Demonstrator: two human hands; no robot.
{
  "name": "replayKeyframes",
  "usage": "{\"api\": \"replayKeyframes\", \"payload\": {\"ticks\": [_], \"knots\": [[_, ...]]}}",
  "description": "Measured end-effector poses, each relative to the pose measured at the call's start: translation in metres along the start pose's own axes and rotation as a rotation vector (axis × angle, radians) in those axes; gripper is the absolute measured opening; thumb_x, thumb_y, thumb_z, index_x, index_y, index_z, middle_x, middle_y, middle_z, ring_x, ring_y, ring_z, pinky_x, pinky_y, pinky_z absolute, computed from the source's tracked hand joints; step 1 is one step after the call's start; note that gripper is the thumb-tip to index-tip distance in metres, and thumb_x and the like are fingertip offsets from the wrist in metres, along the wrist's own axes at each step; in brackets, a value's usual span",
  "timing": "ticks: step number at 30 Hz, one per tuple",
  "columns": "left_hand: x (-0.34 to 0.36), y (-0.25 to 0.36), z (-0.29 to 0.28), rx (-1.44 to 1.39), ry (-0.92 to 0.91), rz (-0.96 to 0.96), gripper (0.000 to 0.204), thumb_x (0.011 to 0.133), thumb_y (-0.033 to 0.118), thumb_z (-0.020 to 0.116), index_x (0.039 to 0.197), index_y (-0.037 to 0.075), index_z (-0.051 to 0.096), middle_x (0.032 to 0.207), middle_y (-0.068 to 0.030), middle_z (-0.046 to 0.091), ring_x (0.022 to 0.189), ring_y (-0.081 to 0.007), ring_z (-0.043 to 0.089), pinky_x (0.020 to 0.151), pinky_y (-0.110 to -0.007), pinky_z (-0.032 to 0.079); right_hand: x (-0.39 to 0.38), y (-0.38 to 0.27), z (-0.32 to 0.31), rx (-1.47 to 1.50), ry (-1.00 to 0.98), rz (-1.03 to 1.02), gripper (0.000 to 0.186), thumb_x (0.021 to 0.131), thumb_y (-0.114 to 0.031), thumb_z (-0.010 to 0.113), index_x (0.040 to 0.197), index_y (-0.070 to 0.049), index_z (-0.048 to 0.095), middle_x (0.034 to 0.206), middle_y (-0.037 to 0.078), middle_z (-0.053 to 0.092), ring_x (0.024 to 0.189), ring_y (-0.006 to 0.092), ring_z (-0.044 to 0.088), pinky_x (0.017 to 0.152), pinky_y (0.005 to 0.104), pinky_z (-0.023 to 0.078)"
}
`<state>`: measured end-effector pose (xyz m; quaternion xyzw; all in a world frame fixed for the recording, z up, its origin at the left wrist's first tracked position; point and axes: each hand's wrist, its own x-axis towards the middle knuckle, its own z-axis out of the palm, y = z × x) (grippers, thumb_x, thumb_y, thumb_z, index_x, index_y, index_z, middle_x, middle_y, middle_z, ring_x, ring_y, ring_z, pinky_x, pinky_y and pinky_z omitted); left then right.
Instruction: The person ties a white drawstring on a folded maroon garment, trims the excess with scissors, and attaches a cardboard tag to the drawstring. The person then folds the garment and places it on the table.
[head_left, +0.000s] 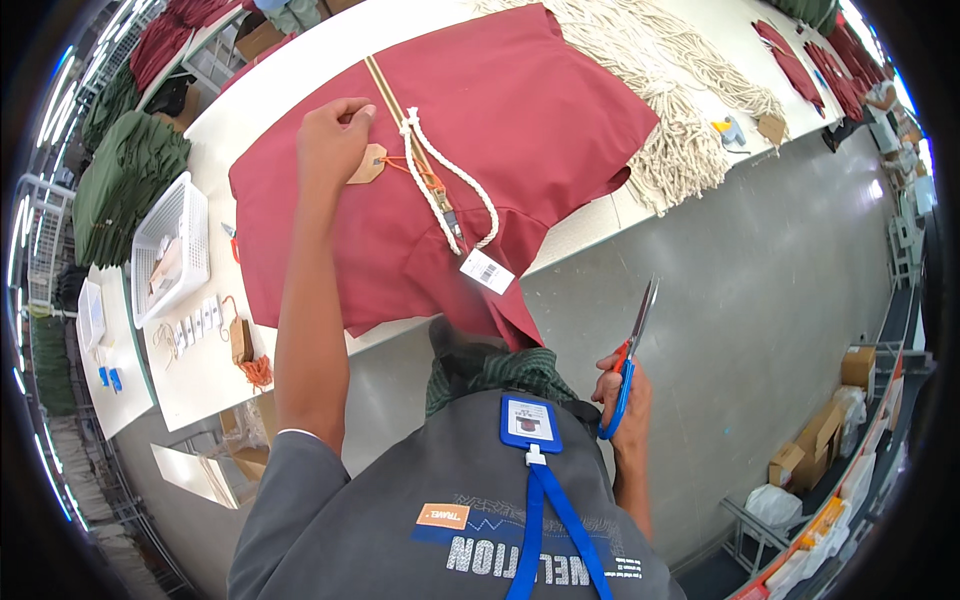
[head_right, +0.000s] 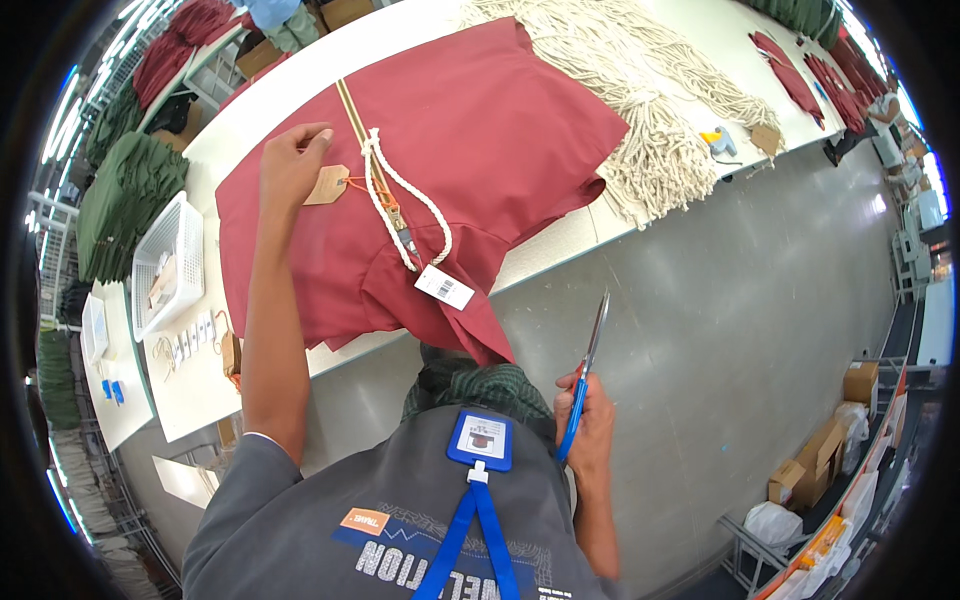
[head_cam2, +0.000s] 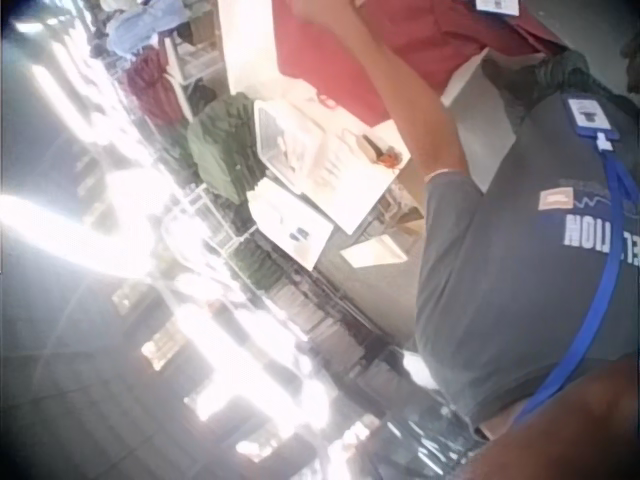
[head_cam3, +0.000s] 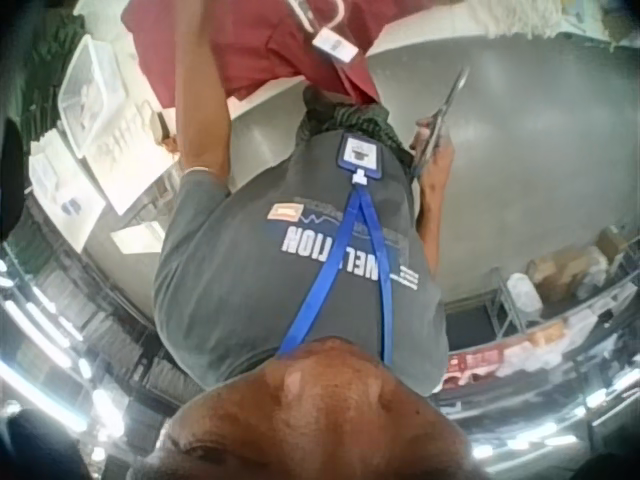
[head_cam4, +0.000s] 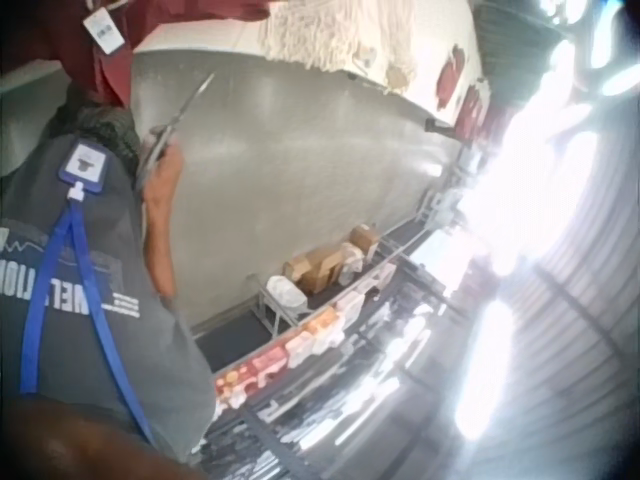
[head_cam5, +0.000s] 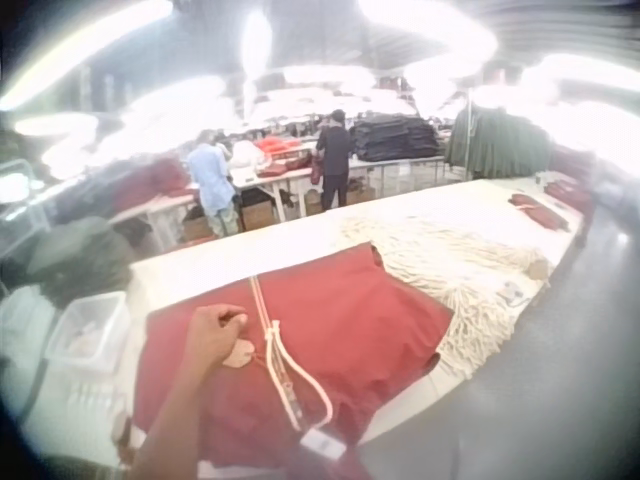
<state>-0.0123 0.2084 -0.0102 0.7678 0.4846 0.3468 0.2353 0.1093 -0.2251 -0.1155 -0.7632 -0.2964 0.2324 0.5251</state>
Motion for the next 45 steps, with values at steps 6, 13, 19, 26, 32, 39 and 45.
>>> {"api": "replayKeyframes", "payload": {"ticks": [6, 13, 19, 26, 32, 39, 45], "knots": [[-0.125, 0.020, -0.072, -0.457, -0.926, -0.032, 0.061, 0.085, 0.022, 0.083, 0.139, 0.004, 0.060, 0.124, -0.0110, 0.070, 0.103, -0.0165, 0.067, 0.089, -0.033, 0.055, 0.025, -0.060, 0.030, 0.047, -0.182, -0.189, 0.035, 0.077, -0.027, 0.092, 0.091, -0.007, 0.067, 0.058, -0.003, 0.053, 0.053, 0.0087, 0.055, 0.051, 0.0277, 0.045], [-0.239, 0.003, -0.102, -0.970, -0.612, -0.388, 0.075, 0.080, 0.037, 0.089, 0.131, -0.003, 0.053, 0.141, -0.0242, 0.056, 0.129, -0.0322, 0.059, 0.112, -0.047, 0.044, 0.040, -0.128, 0.131, -0.219, -0.845, -0.415, 0.049, 0.079, -0.032, 0.085, 0.115, -0.005, 0.067, 0.091, 0.014, 0.071, 0.079, 0.0328, 0.071, 0.067, 0.0425, 0.056], [-0.284, -0.090, -0.157, -0.811, -0.025, -0.569, 0.028, 0.112, 0.022, 0.041, 0.105, -0.001, 0.055, 0.116, -0.0266, 0.068, 0.095, -0.0280, 0.073, 0.088, -0.040, 0.059, 0.018, -0.121, 0.178, 0.188, -0.946, -0.224, 0.036, 0.079, -0.009, 0.086, 0.111, 0.000, 0.072, 0.116, 0.015, 0.072, 0.101, 0.0251, 0.071, 0.079, 0.0329, 0.061], [-0.237, -0.268, -0.196, -0.446, -0.030, -0.988, 0.026, 0.106, 0.028, 0.057, 0.107, 0.002, 0.055, 0.096, -0.0205, 0.076, 0.073, -0.0180, 0.073, 0.062, -0.028, 0.058, 0.034, -0.106, 0.169, 0.098, -0.265, 0.105, 0.011, 0.100, -0.006, 0.065, 0.100, 0.004, 0.071, 0.096, 0.008, 0.070, 0.083, 0.0142, 0.067, 0.072, 0.0260, 0.057], [-0.168, -0.405, -0.147, -0.089, -0.338, -0.714, 0.023, 0.094, 0.020, 0.066, 0.102, -0.002, 0.062, 0.083, -0.0134, 0.073, 0.080, -0.0225, 0.073, 0.067, -0.036, 0.056, 0.018, -0.125, 0.186, 0.091, -0.018, 0.052, 0.011, 0.100, -0.005, 0.065, 0.103, 0.004, 0.070, 0.095, 0.009, 0.072, 0.078, 0.0117, 0.066, 0.070, 0.0255, 0.055], [-0.148, -0.463, -0.120, 0.250, -0.299, -0.497, 0.042, 0.083, 0.034, 0.072, 0.097, -0.005, 0.067, 0.081, -0.0222, 0.071, 0.080, -0.0351, 0.072, 0.073, -0.045, 0.053, 0.060, -0.118, 0.157, 0.090, 0.362, 0.023, 0.025, 0.102, -0.021, 0.065, 0.105, 0.004, 0.066, 0.095, 0.008, 0.069, 0.083, 0.0118, 0.066, 0.066, 0.0287, 0.059], [-0.196, -0.386, -0.139, 0.248, 0.085, -0.374, 0.043, 0.093, 0.033, 0.071, 0.114, -0.005, 0.070, 0.092, -0.0167, 0.073, 0.085, -0.0272, 0.070, 0.080, -0.038, 0.053, 0.142, -0.071, 0.124, 0.280, 0.436, 0.238, 0.039, 0.100, -0.030, 0.068, 0.122, 0.002, 0.060, 0.108, 0.010, 0.067, 0.095, 0.0204, 0.065, 0.080, 0.0405, 0.058]]}}
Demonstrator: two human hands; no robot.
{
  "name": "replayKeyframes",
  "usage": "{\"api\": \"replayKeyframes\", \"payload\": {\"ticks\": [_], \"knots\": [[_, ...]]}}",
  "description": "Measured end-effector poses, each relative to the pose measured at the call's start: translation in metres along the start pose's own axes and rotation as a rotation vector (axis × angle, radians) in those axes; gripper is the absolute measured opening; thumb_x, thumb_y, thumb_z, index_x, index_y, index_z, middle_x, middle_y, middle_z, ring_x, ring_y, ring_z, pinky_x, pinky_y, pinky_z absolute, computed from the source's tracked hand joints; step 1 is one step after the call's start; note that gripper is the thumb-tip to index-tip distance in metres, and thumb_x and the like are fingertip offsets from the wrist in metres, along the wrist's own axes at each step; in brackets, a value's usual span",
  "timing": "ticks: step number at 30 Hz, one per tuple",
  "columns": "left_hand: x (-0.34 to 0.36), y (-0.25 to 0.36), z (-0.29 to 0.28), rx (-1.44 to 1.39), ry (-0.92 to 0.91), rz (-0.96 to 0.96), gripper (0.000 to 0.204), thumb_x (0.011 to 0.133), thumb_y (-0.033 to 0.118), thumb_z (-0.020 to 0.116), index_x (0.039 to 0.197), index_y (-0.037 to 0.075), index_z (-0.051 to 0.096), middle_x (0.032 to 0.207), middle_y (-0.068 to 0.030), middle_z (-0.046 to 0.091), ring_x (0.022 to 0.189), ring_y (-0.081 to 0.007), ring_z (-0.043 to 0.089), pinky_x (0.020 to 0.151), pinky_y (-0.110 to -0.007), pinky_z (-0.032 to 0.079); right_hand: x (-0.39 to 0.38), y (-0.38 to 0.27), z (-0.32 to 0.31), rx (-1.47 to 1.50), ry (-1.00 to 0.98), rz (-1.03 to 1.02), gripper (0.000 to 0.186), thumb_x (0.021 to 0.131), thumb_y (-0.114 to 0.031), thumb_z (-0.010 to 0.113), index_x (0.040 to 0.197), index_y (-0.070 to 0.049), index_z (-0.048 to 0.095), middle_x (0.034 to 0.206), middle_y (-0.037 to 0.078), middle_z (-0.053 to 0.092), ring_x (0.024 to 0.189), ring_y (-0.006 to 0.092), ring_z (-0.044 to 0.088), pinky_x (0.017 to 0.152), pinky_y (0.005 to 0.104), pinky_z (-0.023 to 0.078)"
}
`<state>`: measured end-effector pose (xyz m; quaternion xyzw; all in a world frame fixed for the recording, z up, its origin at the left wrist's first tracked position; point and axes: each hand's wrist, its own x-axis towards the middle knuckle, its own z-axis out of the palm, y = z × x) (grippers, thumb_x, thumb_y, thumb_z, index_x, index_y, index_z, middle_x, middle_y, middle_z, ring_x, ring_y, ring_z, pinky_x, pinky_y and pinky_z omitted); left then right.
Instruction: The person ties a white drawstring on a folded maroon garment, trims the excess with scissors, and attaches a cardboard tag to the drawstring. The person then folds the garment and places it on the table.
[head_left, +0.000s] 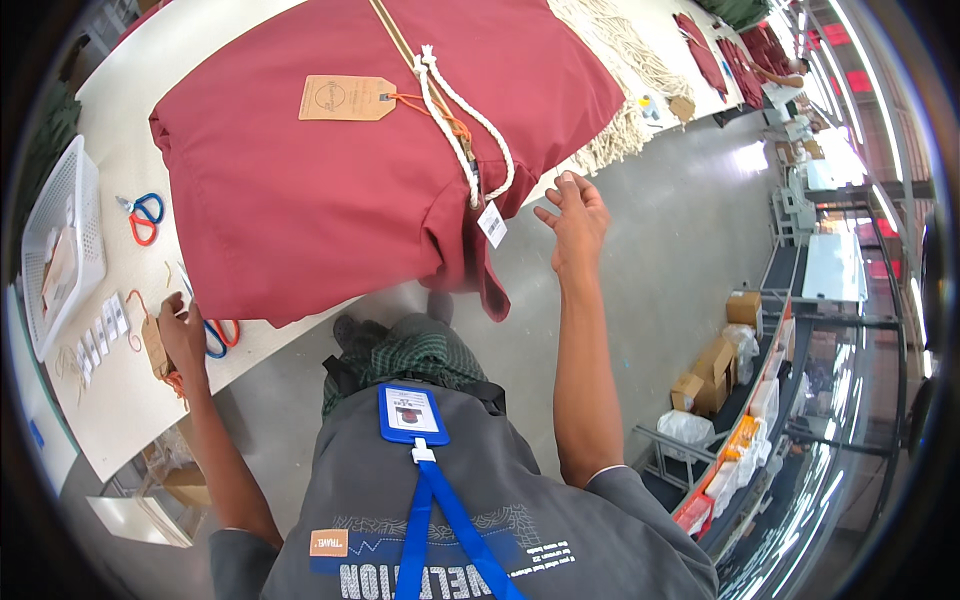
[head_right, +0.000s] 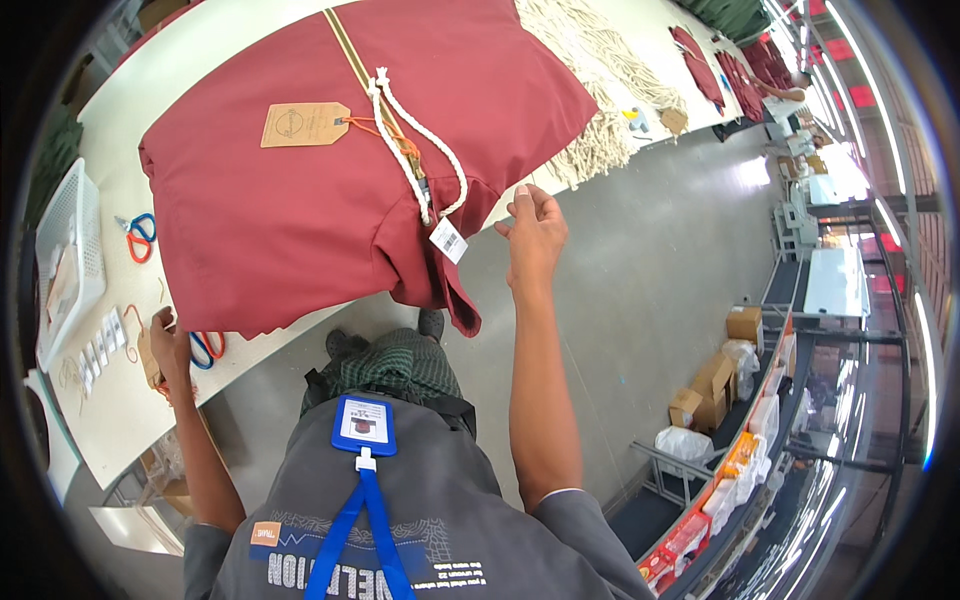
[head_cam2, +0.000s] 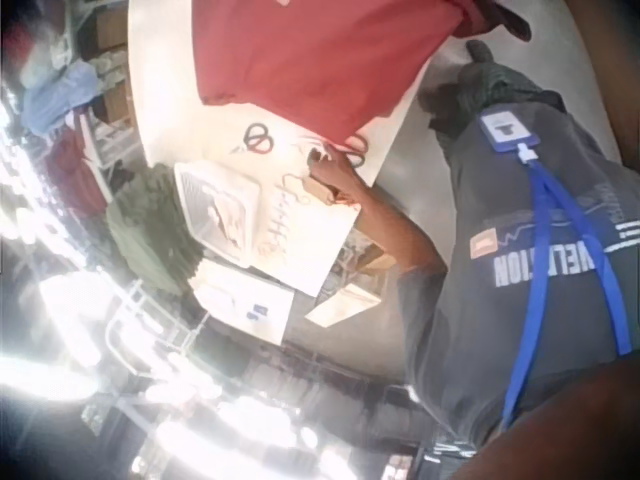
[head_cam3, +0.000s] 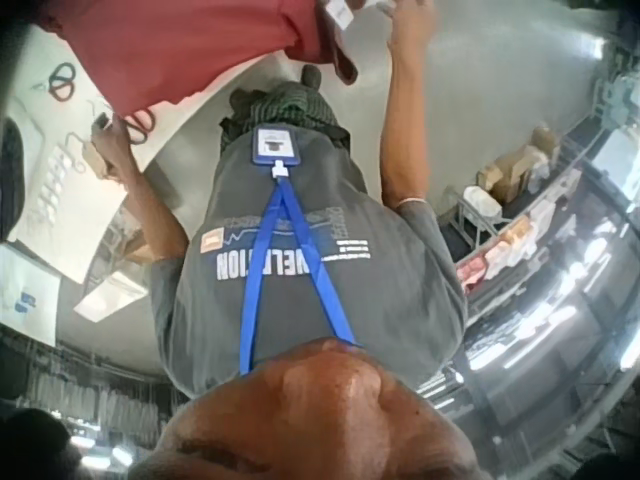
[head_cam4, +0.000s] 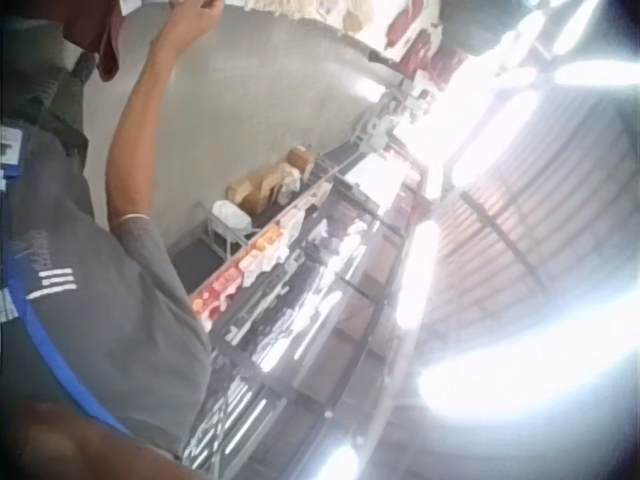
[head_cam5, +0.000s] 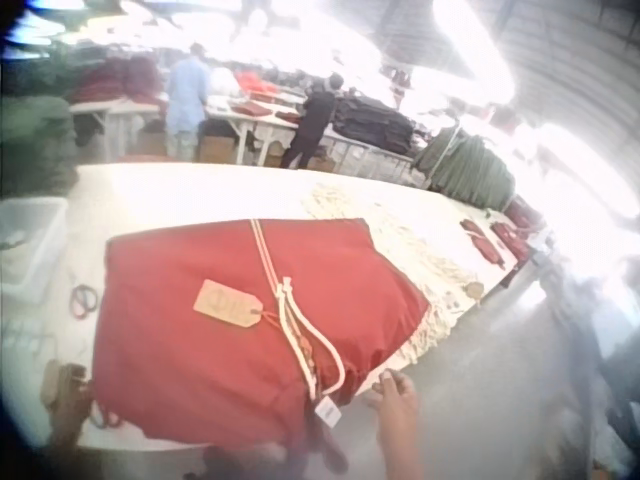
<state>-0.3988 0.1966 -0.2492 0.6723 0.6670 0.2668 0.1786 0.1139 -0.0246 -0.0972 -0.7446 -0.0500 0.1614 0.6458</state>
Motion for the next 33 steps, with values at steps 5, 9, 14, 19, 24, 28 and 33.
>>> {"api": "replayKeyframes", "payload": {"ticks": [5, 9, 14, 19, 24, 28, 33], "knots": [[-0.122, 0.135, -0.014, -0.570, -0.715, -0.241, 0.034, 0.095, 0.026, 0.072, 0.109, -0.005, 0.070, 0.090, -0.0084, 0.071, 0.081, -0.0146, 0.066, 0.077, -0.029, 0.053, 0.040, 0.027, 0.000, 0.104, -0.196, 0.259, 0.041, 0.098, -0.038, 0.070, 0.117, -0.003, 0.059, 0.105, 0.008, 0.067, 0.094, 0.0222, 0.064, 0.081, 0.0448, 0.054], [-0.174, 0.244, 0.031, -0.691, -0.792, -0.300, 0.047, 0.098, 0.033, 0.071, 0.124, -0.005, 0.065, 0.112, -0.0102, 0.072, 0.099, -0.0173, 0.068, 0.087, -0.034, 0.055, 0.055, 0.029, -0.021, 0.214, -0.483, 0.394, 0.032, 0.099, -0.034, 0.069, 0.113, -0.007, 0.062, 0.106, 0.004, 0.070, 0.091, 0.0171, 0.065, 0.077, 0.0387, 0.053], [-0.192, 0.315, 0.075, -0.975, -0.424, -0.379, 0.040, 0.102, 0.028, 0.066, 0.126, -0.005, 0.064, 0.120, -0.0101, 0.071, 0.104, -0.0169, 0.067, 0.092, -0.035, 0.053, 0.078, 0.010, -0.042, 0.311, -0.761, 0.395, 0.024, 0.101, -0.029, 0.066, 0.110, -0.007, 0.062, 0.101, 0.006, 0.072, 0.088, 0.0162, 0.065, 0.073, 0.0335, 0.049], [-0.202, 0.352, 0.055, -1.245, -0.225, -0.536, 0.037, 0.100, 0.022, 0.066, 0.124, -0.007, 0.065, 0.111, -0.0091, 0.071, 0.097, -0.0133, 0.065, 0.085, -0.031, 0.052, 0.088, -0.027, -0.054, 0.306, -0.883, 0.321, 0.024, 0.101, -0.030, 0.068, 0.096, -0.006, 0.064, 0.080, 0.004, 0.067, 0.054, 0.0143, 0.056, 0.046, 0.0280, 0.039], [-0.202, 0.378, 0.038, -1.359, -0.058, -0.448, 0.035, 0.101, 0.024, 0.066, 0.119, -0.007, 0.067, 0.106, -0.0078, 0.071, 0.090, -0.0117, 0.064, 0.078, -0.028, 0.051, 0.093, -0.061, -0.053, 0.211, -0.836, 0.202, 0.029, 0.100, -0.032, 0.069, 0.092, -0.005, 0.064, 0.073, 0.006, 0.066, 0.048, 0.0144, 0.055, 0.041, 0.0277, 0.040], [-0.199, 0.368, 0.039, -1.218, -0.181, -0.497, 0.036, 0.104, 0.026, 0.062, 0.126, -0.002, 0.062, 0.121, -0.0109, 0.072, 0.106, -0.0173, 0.070, 0.093, -0.035, 0.055, 0.099, -0.050, -0.044, 0.117, -0.864, 0.205, 0.032, 0.101, -0.031, 0.068, 0.096, 0.000, 0.063, 0.077, 0.010, 0.067, 0.051, 0.0166, 0.059, 0.044, 0.0292, 0.045], [-0.210, 0.357, 0.057, -1.255, -0.159, -0.587, 0.039, 0.100, 0.029, 0.067, 0.123, -0.002, 0.064, 0.114, -0.0073, 0.071, 0.096, -0.0134, 0.066, 0.080, -0.031, 0.051, 0.104, -0.022, -0.054, 0.167, -0.932, 0.306, 0.032, 0.101, -0.029, 0.067, 0.106, 0.002, 0.062, 0.083, 0.011, 0.070, 0.058, 0.0189, 0.066, 0.045, 0.0299, 0.051]]}}
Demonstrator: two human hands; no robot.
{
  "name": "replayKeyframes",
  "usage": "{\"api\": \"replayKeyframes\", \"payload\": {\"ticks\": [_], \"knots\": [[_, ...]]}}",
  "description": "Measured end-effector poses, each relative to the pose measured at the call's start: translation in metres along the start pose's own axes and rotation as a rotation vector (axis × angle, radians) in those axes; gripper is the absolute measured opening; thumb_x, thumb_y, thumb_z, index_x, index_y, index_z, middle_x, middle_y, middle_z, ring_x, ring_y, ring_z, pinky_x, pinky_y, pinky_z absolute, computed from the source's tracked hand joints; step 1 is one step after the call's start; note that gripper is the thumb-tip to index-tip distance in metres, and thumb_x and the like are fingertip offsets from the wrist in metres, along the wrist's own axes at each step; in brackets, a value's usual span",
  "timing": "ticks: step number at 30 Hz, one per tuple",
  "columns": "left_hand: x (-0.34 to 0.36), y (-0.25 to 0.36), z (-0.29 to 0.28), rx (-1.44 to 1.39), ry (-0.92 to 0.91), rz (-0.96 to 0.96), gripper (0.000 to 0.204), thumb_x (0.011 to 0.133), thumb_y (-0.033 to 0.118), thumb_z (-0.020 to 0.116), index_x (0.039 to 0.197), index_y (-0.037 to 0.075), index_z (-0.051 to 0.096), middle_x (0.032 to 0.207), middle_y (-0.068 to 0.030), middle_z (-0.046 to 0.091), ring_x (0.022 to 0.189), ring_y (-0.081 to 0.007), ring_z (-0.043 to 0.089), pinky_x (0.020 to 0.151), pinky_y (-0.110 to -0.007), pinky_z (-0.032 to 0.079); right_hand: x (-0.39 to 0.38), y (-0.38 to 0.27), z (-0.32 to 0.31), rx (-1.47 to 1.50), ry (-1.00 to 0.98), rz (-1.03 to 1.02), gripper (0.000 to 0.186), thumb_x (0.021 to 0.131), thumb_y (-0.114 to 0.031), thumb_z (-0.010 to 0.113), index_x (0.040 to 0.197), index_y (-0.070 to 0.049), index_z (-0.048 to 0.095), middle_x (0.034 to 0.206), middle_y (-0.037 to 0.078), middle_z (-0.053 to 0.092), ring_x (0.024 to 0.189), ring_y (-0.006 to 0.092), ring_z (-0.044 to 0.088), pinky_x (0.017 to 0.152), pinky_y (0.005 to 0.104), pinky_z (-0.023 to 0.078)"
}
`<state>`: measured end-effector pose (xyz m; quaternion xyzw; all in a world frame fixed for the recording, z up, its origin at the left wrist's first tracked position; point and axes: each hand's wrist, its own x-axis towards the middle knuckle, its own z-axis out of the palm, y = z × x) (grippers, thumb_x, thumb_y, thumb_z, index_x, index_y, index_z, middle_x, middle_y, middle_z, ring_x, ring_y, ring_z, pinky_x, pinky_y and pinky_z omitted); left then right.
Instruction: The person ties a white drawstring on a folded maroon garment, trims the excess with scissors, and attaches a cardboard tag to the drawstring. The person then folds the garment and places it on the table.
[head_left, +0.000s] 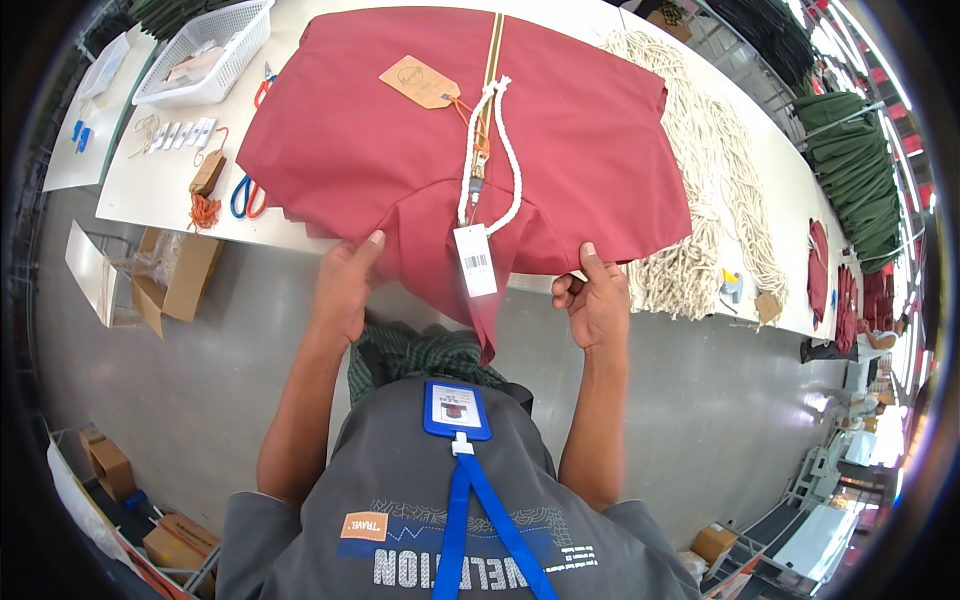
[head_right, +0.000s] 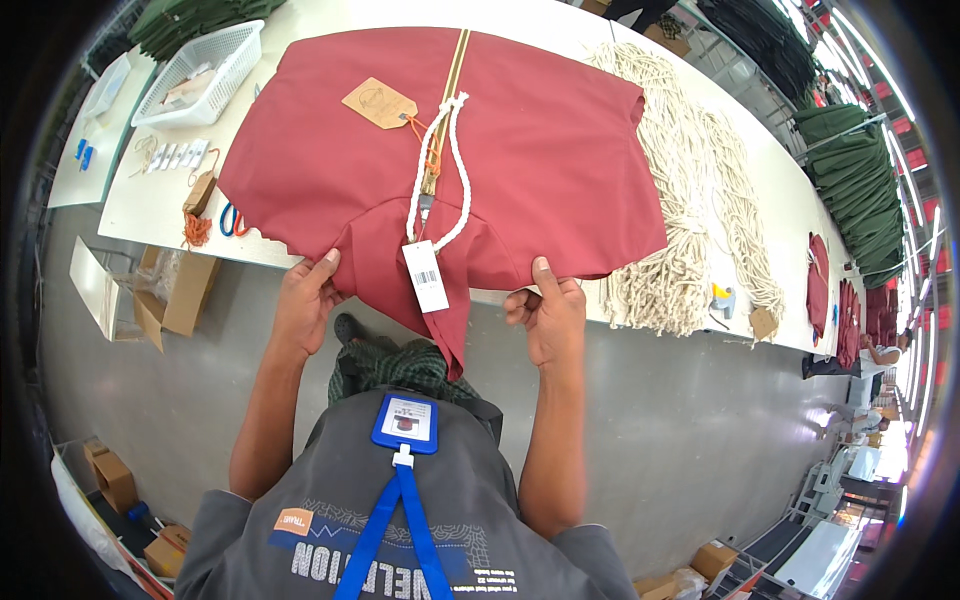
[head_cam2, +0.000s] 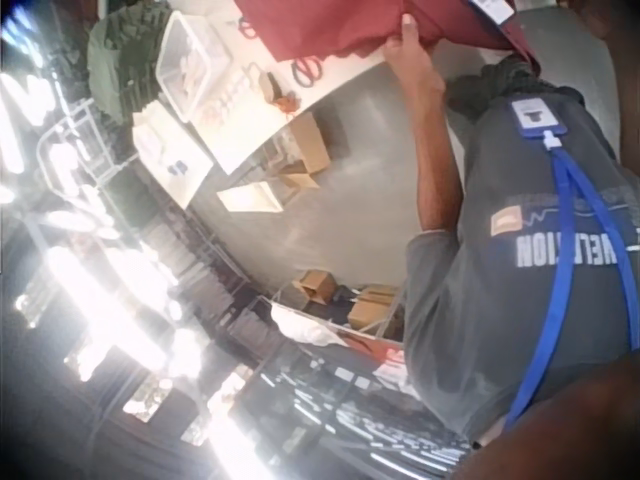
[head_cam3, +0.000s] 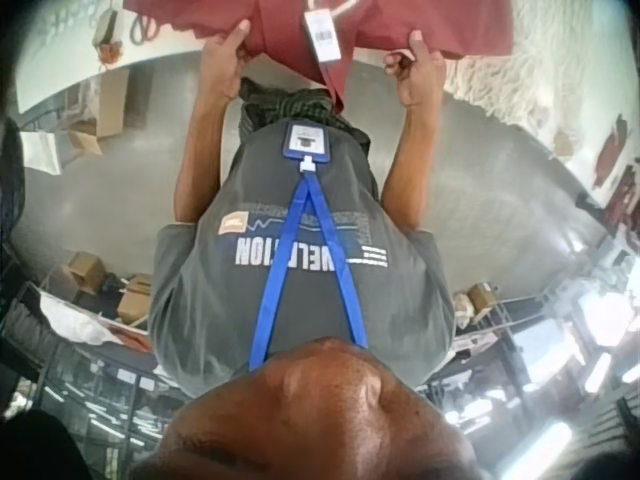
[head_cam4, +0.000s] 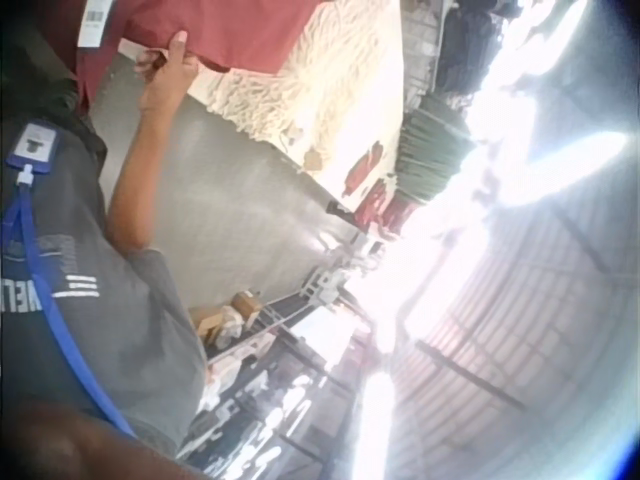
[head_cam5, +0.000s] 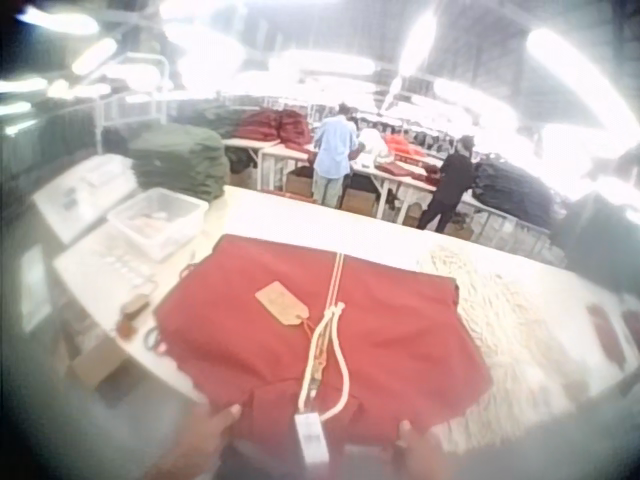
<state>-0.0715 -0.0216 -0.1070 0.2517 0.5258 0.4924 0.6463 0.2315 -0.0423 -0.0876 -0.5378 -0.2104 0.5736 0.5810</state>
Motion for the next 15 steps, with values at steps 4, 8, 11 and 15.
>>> {"api": "replayKeyframes", "payload": {"ticks": [4, 8, 11, 15], "knots": [[-0.006, 0.007, 0.002, 0.056, -0.054, -0.140, 0.040, 0.099, 0.032, 0.068, 0.123, 0.000, 0.064, 0.115, -0.0060, 0.071, 0.092, -0.0124, 0.064, 0.072, -0.031, 0.051, -0.001, 0.004, 0.002, 0.012, -0.032, 0.074, 0.032, 0.102, -0.027, 0.066, 0.109, 0.004, 0.063, 0.087, 0.014, 0.072, 0.061, 0.0206, 0.070, 0.046, 0.0293, 0.055], [-0.012, 0.040, 0.009, 0.186, -0.045, -0.103, 0.038, 0.099, 0.034, 0.068, 0.119, 0.002, 0.066, 0.114, -0.0067, 0.071, 0.089, -0.0142, 0.068, 0.064, -0.030, 0.053, -0.005, -0.019, 0.017, -0.150, -0.039, 0.170, 0.033, 0.102, -0.025, 0.064, 0.108, 0.007, 0.064, 0.085, 0.015, 0.072, 0.057, 0.0209, 0.069, 0.046, 0.0295, 0.056], [-0.004, 0.097, 0.015, 0.217, -0.115, 0.055, 0.032, 0.100, 0.031, 0.067, 0.116, 0.003, 0.065, 0.103, -0.0074, 0.072, 0.071, -0.0139, 0.068, 0.054, -0.026, 0.057, 0.011, -0.071, 0.034, -0.060, -0.209, -0.056, 0.039, 0.104, -0.026, 0.060, 0.109, 0.012, 0.063, 0.087, 0.017, 0.072, 0.062, 0.0266, 0.071, 0.051, 0.0351, 0.059], [0.075, 0.222, 0.062, 0.152, -0.373, 0.146, 0.026, 0.104, 0.021, 0.061, 0.117, -0.002, 0.063, 0.108, -0.0113, 0.071, 0.083, -0.0151, 0.072, 0.072, -0.028, 0.067, 0.068, -0.145, 0.101, 0.256, -0.473, -0.212, 0.038, 0.106, -0.018, 0.053, 0.131, 0.011, 0.051, 0.125, 0.024, 0.064, 0.109, 0.0406, 0.069, 0.097, 0.0520, 0.060]]}}
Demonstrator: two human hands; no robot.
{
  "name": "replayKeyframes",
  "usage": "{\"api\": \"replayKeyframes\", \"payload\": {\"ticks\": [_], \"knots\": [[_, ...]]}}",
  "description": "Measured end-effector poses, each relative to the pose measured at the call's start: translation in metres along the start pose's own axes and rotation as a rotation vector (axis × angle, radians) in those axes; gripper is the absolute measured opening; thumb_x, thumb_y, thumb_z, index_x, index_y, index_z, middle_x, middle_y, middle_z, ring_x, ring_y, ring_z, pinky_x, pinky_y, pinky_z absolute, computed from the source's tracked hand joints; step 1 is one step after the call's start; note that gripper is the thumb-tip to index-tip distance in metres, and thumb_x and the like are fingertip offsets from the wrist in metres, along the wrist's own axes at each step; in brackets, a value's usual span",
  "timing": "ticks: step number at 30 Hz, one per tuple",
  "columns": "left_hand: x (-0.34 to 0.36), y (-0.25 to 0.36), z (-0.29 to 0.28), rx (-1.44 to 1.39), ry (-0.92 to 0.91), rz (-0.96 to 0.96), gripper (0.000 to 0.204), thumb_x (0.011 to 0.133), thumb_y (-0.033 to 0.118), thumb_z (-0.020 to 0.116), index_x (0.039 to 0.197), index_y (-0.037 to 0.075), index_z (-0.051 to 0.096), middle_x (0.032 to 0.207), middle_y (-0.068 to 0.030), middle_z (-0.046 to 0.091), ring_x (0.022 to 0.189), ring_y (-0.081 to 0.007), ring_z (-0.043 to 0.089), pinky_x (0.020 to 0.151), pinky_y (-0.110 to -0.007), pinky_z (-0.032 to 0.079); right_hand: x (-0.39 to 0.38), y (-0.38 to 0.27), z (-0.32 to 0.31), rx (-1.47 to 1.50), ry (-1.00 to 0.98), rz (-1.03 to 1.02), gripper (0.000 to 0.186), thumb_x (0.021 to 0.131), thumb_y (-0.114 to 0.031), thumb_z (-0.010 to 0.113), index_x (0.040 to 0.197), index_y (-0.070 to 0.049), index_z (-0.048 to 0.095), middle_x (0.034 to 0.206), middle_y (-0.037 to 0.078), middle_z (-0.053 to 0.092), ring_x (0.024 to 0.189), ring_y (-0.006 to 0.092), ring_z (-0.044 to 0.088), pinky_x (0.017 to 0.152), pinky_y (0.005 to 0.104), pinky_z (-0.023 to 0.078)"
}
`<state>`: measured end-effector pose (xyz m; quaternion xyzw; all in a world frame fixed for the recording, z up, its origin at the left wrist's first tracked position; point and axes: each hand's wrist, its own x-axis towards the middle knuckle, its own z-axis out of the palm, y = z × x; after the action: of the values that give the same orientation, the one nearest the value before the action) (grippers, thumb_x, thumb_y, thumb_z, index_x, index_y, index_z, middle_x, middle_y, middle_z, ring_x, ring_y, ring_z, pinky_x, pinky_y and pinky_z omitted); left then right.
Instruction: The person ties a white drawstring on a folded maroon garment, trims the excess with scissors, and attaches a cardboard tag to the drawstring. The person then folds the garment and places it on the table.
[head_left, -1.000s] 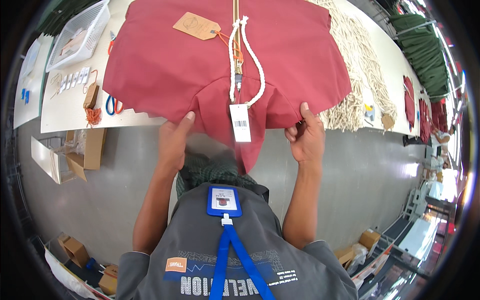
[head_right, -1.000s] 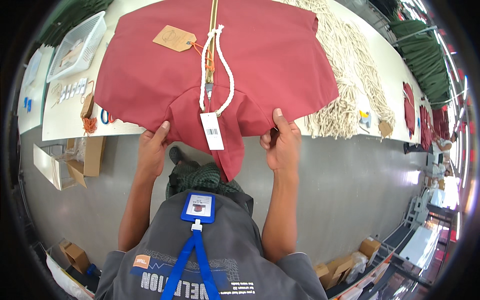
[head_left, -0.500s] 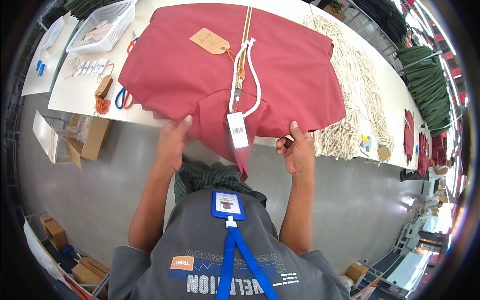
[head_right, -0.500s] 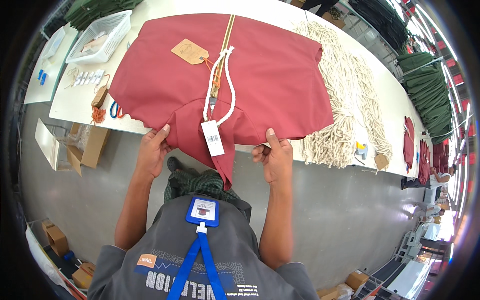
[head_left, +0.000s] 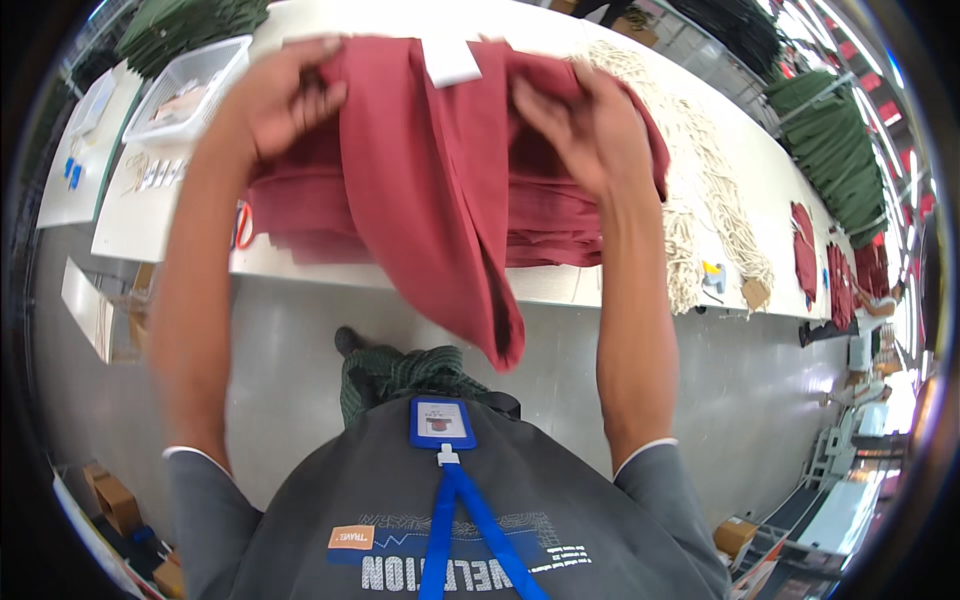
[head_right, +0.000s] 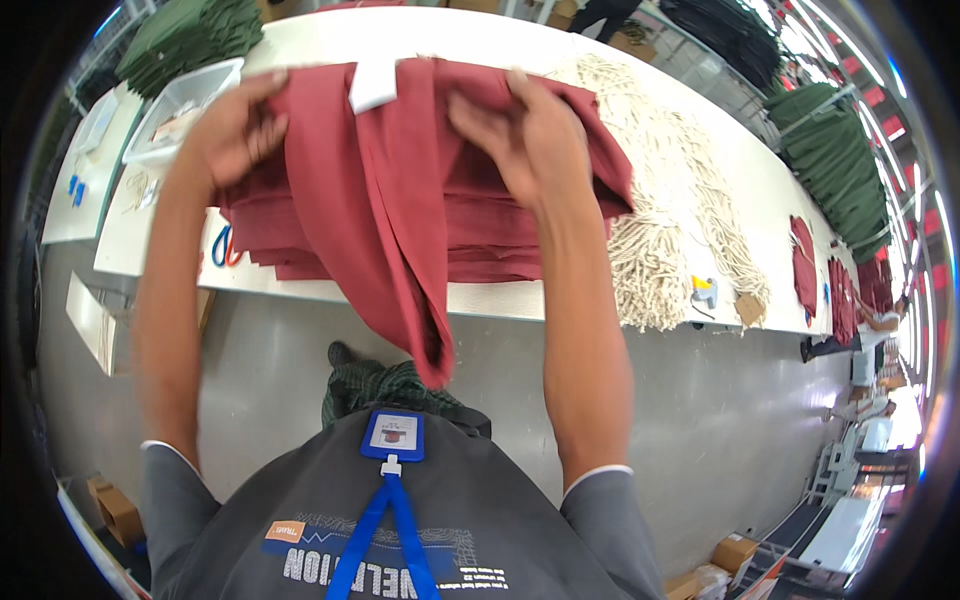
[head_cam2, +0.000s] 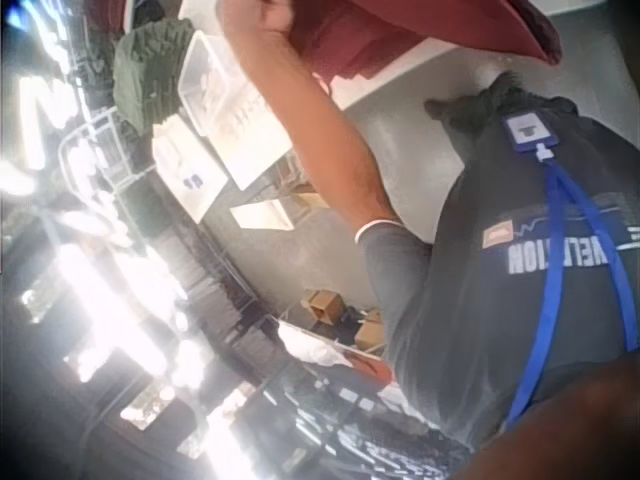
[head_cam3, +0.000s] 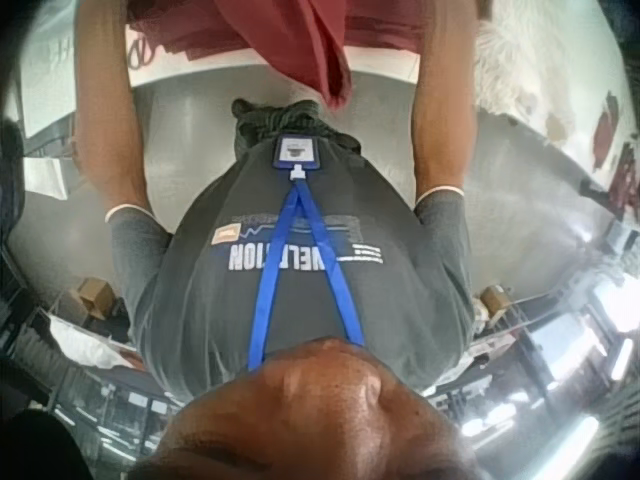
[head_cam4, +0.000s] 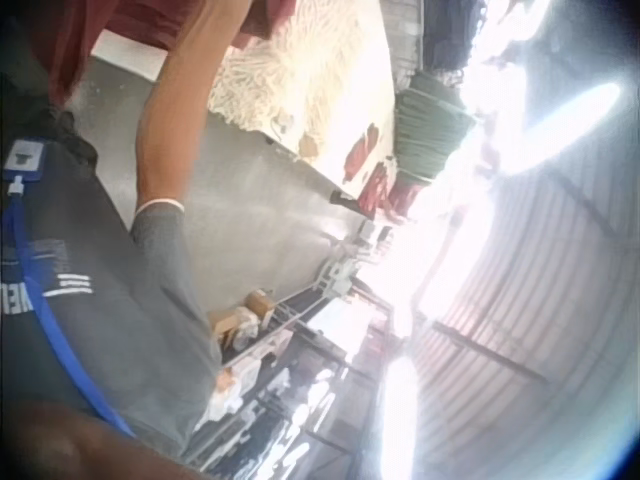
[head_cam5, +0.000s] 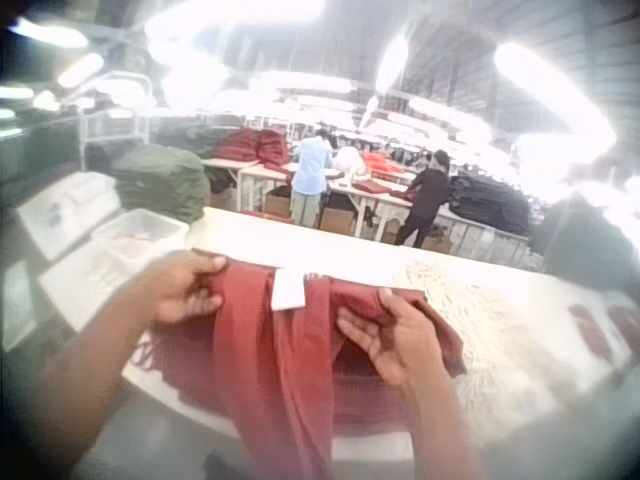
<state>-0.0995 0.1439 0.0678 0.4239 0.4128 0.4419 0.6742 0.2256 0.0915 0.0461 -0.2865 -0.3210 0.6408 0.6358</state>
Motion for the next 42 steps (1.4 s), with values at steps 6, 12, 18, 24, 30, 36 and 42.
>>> {"api": "replayKeyframes", "payload": {"ticks": [6, 12, 18, 24, 30, 36, 42], "knots": [[0.067, 0.103, 0.000, -0.008, -0.002, 0.497, 0.019, 0.101, 0.013, 0.058, 0.116, 0.004, 0.067, 0.113, -0.0085, 0.070, 0.111, -0.0216, 0.064, 0.107, -0.043, 0.051, 0.076, -0.041, 0.041, 0.163, -0.184, -0.295, 0.020, 0.103, -0.018, 0.052, 0.115, -0.004, 0.061, 0.118, 0.013, 0.068, 0.115, 0.0295, 0.062, 0.108, 0.0508, 0.045], [-0.015, -0.057, -0.022, -0.048, 0.096, 0.411, 0.006, 0.095, 0.006, 0.066, 0.098, 0.002, 0.069, 0.102, -0.0059, 0.069, 0.103, -0.0183, 0.067, 0.109, -0.048, 0.053, -0.009, -0.011, -0.041, -0.356, -0.012, 0.020, 0.039, 0.102, -0.025, 0.064, 0.126, 0.006, 0.059, 0.122, 0.021, 0.068, 0.109, 0.0324, 0.069, 0.098, 0.0463, 0.058], [-0.087, -0.172, -0.059, -0.296, 0.213, 0.093, 0.030, 0.102, 0.018, 0.062, 0.127, 0.002, 0.058, 0.127, -0.0111, 0.064, 0.120, -0.0291, 0.062, 0.107, -0.048, 0.053, -0.103, -0.032, -0.160, -0.784, 0.427, 0.331, 0.022, 0.095, -0.013, 0.061, 0.102, 0.006, 0.070, 0.094, 0.014, 0.074, 0.079, 0.0251, 0.074, 0.067, 0.0319, 0.063], [-0.085, -0.174, -0.056, -0.279, 0.297, 0.067, 0.040, 0.103, 0.026, 0.062, 0.132, 0.001, 0.055, 0.128, -0.0153, 0.064, 0.121, -0.0320, 0.063, 0.105, -0.044, 0.052, -0.097, -0.004, -0.196, -0.711, 0.748, 0.197, 0.050, 0.102, -0.045, 0.063, 0.114, 0.004, 0.065, 0.105, 0.015, 0.069, 0.091, 0.0245, 0.069, 0.077, 0.0387, 0.061], [-0.096, -0.185, -0.056, -0.236, 0.354, 0.063, 0.044, 0.104, 0.033, 0.061, 0.133, 0.001, 0.056, 0.125, -0.0145, 0.065, 0.116, -0.0273, 0.064, 0.102, -0.040, 0.053, -0.081, 0.011, -0.188, -0.451, 0.839, 0.077, 0.072, 0.094, -0.061, 0.065, 0.123, 0.005, 0.060, 0.120, 0.018, 0.061, 0.097, 0.0285, 0.063, 0.075, 0.0428, 0.060], [-0.114, -0.210, -0.060, -0.236, 0.371, -0.005, 0.046, 0.105, 0.040, 0.059, 0.128, 0.001, 0.060, 0.118, -0.0104, 0.067, 0.105, -0.0205, 0.064, 0.094, -0.035, 0.053, -0.066, -0.010, -0.192, -0.619, 0.750, 0.138, 0.054, 0.085, -0.046, 0.080, 0.112, -0.001, 0.068, 0.110, 0.012, 0.064, 0.094, 0.0244, 0.060, 0.073, 0.0414, 0.055], [-0.114, -0.210, -0.050, -0.271, 0.342, -0.129, 0.054, 0.104, 0.050, 0.058, 0.123, 0.000, 0.063, 0.107, -0.0116, 0.070, 0.101, -0.0241, 0.067, 0.086, -0.038, 0.057, -0.029, -0.047, -0.148, -0.326, 0.685, -0.070, 0.028, 0.091, -0.017, 0.071, 0.107, 0.005, 0.070, 0.095, 0.012, 0.068, 0.077, 0.0215, 0.066, 0.062, 0.0381, 0.058]]}}
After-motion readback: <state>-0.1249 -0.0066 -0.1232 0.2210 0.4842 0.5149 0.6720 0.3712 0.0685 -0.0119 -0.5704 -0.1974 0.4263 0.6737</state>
